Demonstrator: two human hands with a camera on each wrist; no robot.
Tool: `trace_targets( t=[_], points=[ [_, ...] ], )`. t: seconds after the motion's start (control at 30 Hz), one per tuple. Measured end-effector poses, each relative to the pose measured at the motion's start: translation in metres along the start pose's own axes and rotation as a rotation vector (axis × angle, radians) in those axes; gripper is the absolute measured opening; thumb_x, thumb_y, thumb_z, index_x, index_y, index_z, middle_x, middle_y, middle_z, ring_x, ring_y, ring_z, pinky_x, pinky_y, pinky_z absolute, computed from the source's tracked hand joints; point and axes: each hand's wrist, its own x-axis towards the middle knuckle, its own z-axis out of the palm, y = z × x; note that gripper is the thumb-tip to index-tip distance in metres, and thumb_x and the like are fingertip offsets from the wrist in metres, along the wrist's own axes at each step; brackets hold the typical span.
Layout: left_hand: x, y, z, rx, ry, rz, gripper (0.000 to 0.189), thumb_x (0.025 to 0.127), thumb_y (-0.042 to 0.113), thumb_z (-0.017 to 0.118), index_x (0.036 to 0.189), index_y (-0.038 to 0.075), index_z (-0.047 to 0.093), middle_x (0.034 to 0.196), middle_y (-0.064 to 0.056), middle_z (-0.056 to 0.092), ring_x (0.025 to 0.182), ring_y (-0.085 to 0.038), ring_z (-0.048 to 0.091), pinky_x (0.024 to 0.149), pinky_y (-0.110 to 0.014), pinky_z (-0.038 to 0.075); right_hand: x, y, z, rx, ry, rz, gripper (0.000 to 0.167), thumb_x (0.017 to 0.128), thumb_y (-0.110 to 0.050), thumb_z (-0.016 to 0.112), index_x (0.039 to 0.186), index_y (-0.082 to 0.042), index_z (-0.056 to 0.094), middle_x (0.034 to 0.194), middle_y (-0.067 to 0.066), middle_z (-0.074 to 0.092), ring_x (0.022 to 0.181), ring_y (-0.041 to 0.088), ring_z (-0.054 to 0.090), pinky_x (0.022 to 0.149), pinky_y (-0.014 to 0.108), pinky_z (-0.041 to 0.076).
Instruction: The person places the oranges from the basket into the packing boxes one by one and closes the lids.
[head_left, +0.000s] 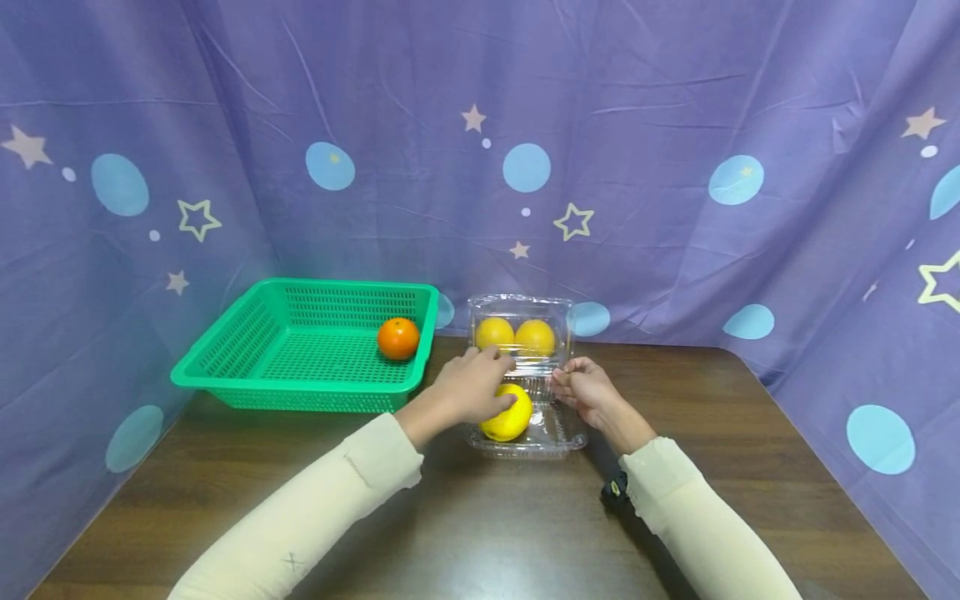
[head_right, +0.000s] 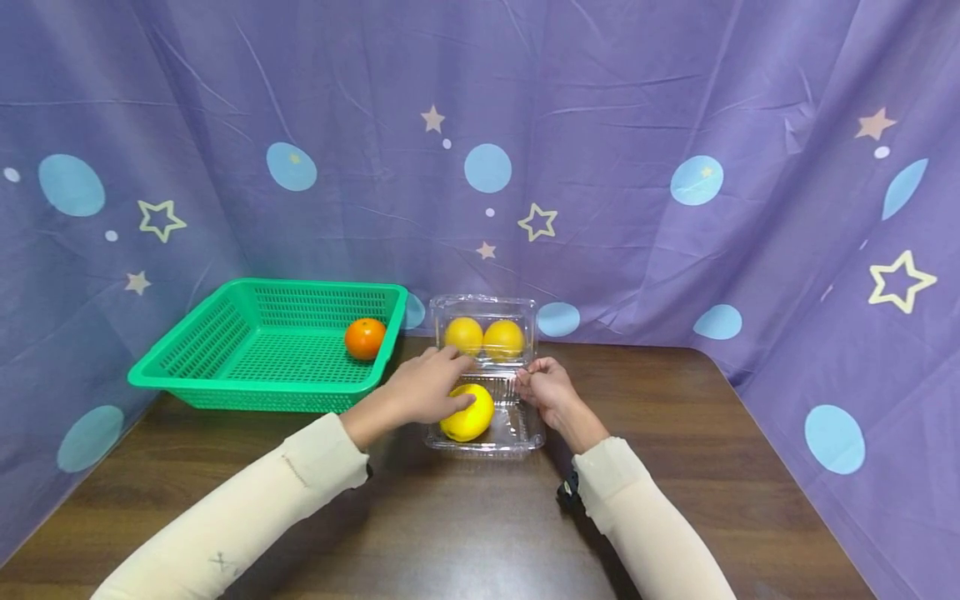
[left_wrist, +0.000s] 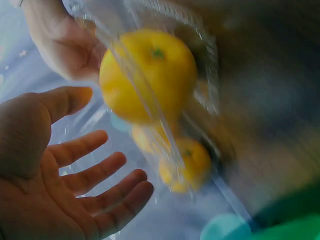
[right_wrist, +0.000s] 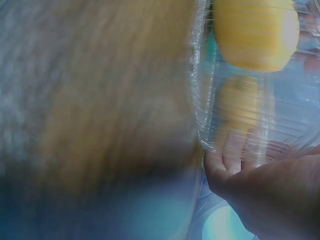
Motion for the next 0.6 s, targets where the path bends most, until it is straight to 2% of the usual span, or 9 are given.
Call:
trace_targets(
  t=[0.17,0.27,0.47,0.6],
  points=[
    [-0.007,-0.028,-0.016,0.005,0.104,-0.013,0.046,0.096,0.037,0.067,0.133,0.010,0.064,0.120,-0.009,0.062,0.099,-0.028,0.058,0.081,-0.045,0.055,-0.001,0.000,-0.001,0.001,0.001,-0.001,0.017,0.102,0.003,0.054,0.098,-0.005,0.041,0.081,0.004,0.065,0.075,0.014,0.070,0.085,0.036,0.059],
    [-0.012,-0.047,-0.026,0.007,0.156,-0.035,0.042,0.097,0.033,0.065,0.130,0.008,0.064,0.119,-0.011,0.063,0.101,-0.031,0.059,0.082,-0.047,0.056,-0.002,0.000,-0.001,0.005,-0.003,-0.003,0.017,0.102,0.004,0.055,0.098,-0.005,0.041,0.081,0.004,0.065,0.075,0.014,0.070,0.087,0.037,0.059],
    [-0.016,-0.087,-0.048,-0.007,0.188,-0.120,0.040,0.101,0.026,0.058,0.136,0.006,0.061,0.130,-0.016,0.060,0.109,-0.036,0.058,0.082,-0.051,0.055,-0.001,0.000,-0.002,0.016,-0.007,-0.005,0.017,0.101,0.004,0.054,0.099,-0.005,0.040,0.081,0.004,0.065,0.075,0.014,0.070,0.086,0.036,0.059],
    [-0.012,-0.111,-0.054,-0.039,0.181,-0.173,0.040,0.102,0.021,0.054,0.137,0.004,0.059,0.135,-0.018,0.058,0.116,-0.040,0.055,0.078,-0.054,0.055,-0.001,0.000,-0.002,0.024,-0.014,-0.010,0.017,0.101,0.005,0.054,0.099,-0.005,0.040,0.081,0.004,0.066,0.075,0.015,0.070,0.086,0.036,0.060]
  ],
)
